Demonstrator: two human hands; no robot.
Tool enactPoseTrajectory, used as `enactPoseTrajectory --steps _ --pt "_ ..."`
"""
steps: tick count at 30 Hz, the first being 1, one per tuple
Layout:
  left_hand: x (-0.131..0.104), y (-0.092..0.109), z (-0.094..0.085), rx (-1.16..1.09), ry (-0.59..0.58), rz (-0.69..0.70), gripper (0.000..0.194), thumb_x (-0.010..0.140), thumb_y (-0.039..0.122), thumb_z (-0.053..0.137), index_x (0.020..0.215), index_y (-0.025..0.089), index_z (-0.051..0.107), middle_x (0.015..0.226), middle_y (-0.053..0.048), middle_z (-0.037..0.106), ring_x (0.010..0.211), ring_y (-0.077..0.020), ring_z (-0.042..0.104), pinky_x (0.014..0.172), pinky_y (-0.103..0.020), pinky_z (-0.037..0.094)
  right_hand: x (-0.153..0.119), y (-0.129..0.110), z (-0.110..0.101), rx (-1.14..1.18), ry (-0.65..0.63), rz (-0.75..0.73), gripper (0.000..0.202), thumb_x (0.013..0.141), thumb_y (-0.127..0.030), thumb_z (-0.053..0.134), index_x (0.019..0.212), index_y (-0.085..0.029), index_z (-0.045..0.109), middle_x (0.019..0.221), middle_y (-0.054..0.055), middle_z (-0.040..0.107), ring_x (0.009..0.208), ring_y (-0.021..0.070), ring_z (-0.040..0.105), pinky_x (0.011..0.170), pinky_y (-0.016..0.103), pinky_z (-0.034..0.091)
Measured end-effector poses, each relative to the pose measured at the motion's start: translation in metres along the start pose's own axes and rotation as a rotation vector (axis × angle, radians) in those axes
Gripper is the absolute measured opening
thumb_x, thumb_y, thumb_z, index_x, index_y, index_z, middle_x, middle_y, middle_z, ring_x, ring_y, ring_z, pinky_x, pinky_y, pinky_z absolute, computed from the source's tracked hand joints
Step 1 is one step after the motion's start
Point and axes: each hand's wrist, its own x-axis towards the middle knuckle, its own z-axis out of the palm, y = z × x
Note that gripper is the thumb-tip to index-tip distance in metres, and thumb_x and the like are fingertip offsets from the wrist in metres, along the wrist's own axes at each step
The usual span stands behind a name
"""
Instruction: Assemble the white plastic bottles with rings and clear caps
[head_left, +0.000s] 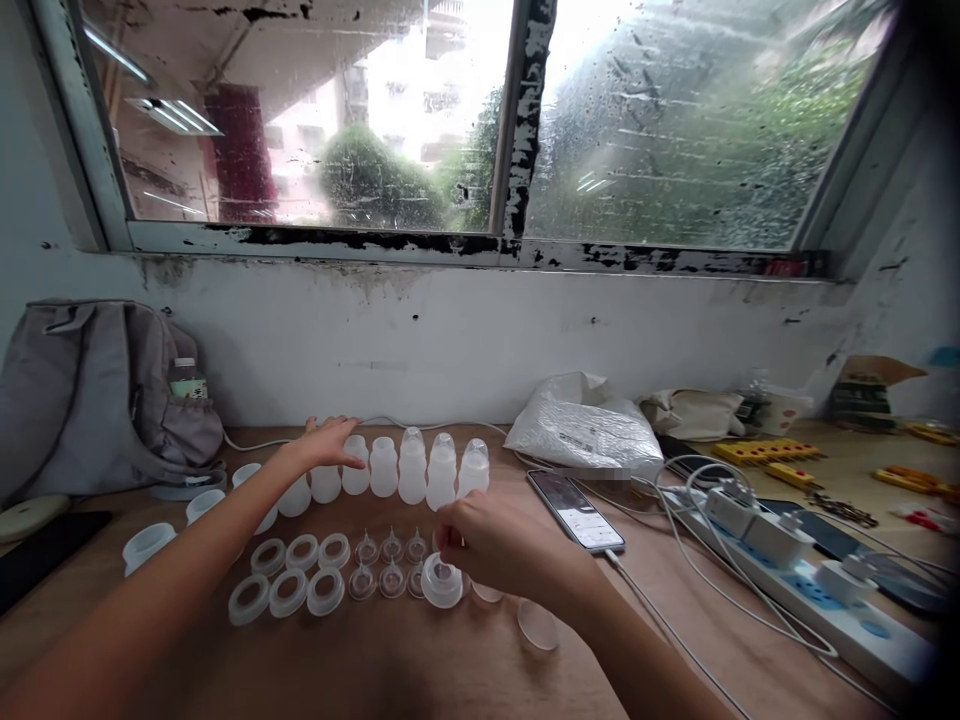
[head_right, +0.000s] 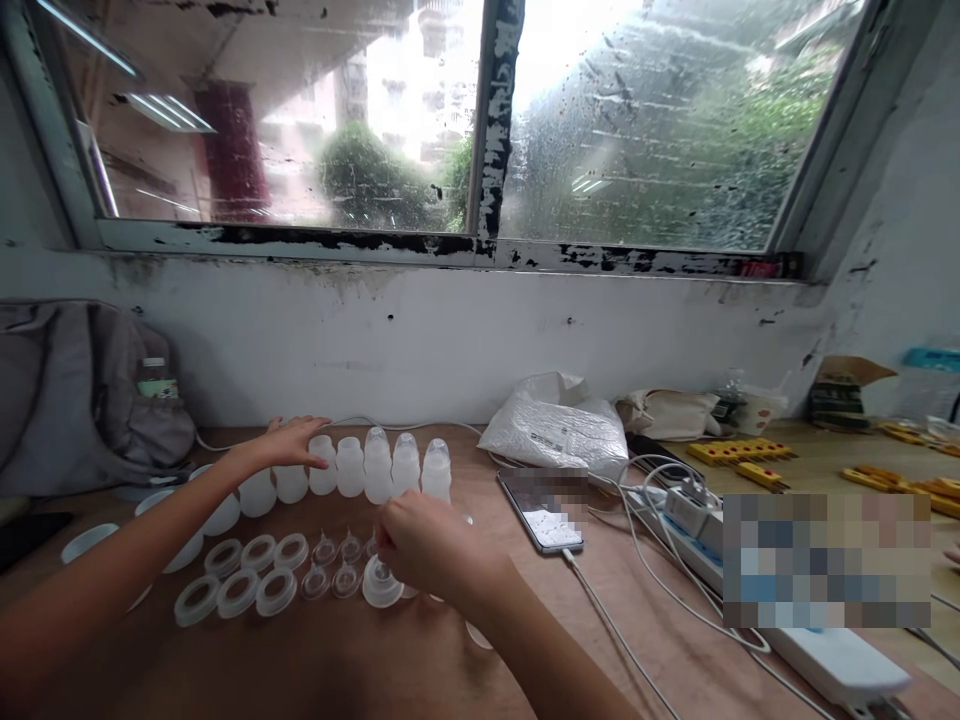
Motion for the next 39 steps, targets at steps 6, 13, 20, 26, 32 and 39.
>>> enactPoseTrajectory --steps 6,13,20,26,32,39 --pt "0.004 0.014 -0.002 -0.08 0.054 0.19 0.062 0.067 0.055 0.05 0.122 0.029 0.038 0.124 -0.006 0.046 0.116 -0.0247 0.037 0.094 -0.039 0.026 0.001 0.001 0.001 -0.064 -0.023 -0.041 0.019 0.07 -0.009 0.043 0.066 -0.015 0.06 0.06 0.001 0.057 0.051 0.0082 0.045 0.045 0.02 0.025" --pt "-0.022 0.039 -0.001 -0.176 0.351 0.281 0.044 0.077 0.044 0.046 0.115 0.023 0.045 0.116 -0.007 0.051 0.11 -0.0229 0.042 0.093 -0.038 0.03 0.002 0.004 0.001 -0.07 -0.001 -0.066 0.019 0.075 -0.013 0.042 0.069 -0.016 0.06 0.062 0.002 0.058 0.054 0.0099 0.048 0.046 0.02 0.026" --pt "-0.118 0.085 0.039 -0.733 0.263 0.303 0.044 0.073 0.042 0.054 0.111 0.023 0.044 0.108 -0.005 0.054 0.097 -0.0187 0.05 0.082 -0.03 0.042 0.002 0.001 0.008 0.026 0.1 -0.138 0.013 0.077 -0.013 0.041 0.078 -0.016 0.054 0.07 0.002 0.057 0.065 0.0115 0.05 0.053 0.02 0.031" --pt "-0.158 0.097 0.058 -0.873 0.193 0.184 0.028 0.068 0.036 0.059 0.092 0.023 0.052 0.087 -0.001 0.06 0.078 -0.0159 0.056 0.071 -0.028 0.046 0.005 -0.021 0.047 0.105 0.065 -0.251 0.01 0.077 -0.02 0.044 0.084 -0.018 0.049 0.074 0.002 0.058 0.064 0.012 0.051 0.053 0.02 0.031" --pt "-0.183 0.083 0.078 -0.613 0.31 0.21 0.024 0.06 0.025 0.06 0.083 0.023 0.052 0.083 -0.002 0.057 0.077 -0.0191 0.054 0.067 -0.031 0.044 -0.011 -0.037 0.106 0.154 0.087 -0.175 0.023 0.072 -0.023 0.046 0.093 -0.017 0.041 0.072 0.003 0.059 0.061 0.0152 0.053 0.051 0.022 0.031" --pt "-0.203 0.085 0.09 -0.404 0.284 0.338 0.023 0.058 0.023 0.06 0.079 0.019 0.051 0.078 -0.004 0.058 0.074 -0.0208 0.052 0.066 -0.033 0.042 -0.023 -0.038 0.139 0.133 0.124 -0.232 0.019 0.064 -0.016 0.044 0.083 -0.019 0.041 0.072 0.001 0.059 0.061 0.0147 0.054 0.052 0.023 0.031"
